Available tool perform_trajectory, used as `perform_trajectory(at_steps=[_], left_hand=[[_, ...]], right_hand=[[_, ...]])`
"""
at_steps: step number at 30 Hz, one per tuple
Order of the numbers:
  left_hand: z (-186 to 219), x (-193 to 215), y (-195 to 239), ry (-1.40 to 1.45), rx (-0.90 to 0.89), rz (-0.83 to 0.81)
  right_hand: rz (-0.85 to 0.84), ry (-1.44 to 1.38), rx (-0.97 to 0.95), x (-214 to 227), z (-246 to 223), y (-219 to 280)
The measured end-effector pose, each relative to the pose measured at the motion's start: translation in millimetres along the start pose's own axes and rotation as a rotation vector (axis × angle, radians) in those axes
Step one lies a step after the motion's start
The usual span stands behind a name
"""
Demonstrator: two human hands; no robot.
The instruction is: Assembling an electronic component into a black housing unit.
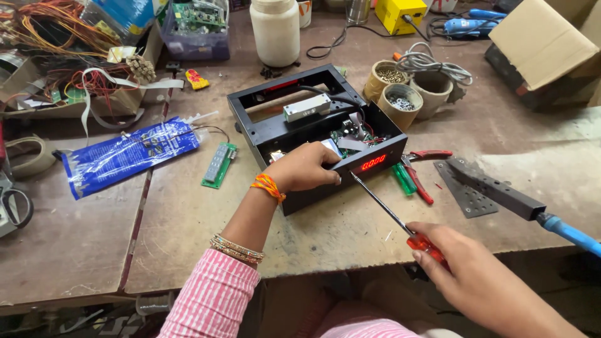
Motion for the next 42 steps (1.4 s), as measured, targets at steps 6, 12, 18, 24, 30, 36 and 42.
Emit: perform_trajectory(at_steps=[6,12,18,24,30,36,42], left_hand=[[-8,-7,-3,-0.013,0.024,-0.109],[-6,-10,1,0.027,0.085,-0.103],[1,-11,6,-0.150,0.059,0.037],[-10,7,63,-0.074,0.121,-0.163],[27,24,73,-0.309,0.366,-0.040],[24,14,72,-0.384,0.340,0.007],[33,26,70,-0.263,0.173,0.114]], right_hand=[[-0.053,-1.032,-0.450,-12,32,-7],[-0.005,-0.848,-0.443,-18,30,2],[0.381,-0.560,0.046,61,8,-13],[0.334,0.291,0.339,48,-11,-56],[0.337,0.505,0.184,37,-6,-110],[0.393,0.656,0.370,42,-1,-146],[0.246,0.054,0.350,21,-50,-108]])
Point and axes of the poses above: each hand's wrist, its own y-axis away from the middle knuckle, its own x-axis out of the back of the hand, z = x × y, the point moved 10 cm from there along -y, towards the middle knuckle, and after that the axes turned 15 degrees about -y, right-handed, at the moved point
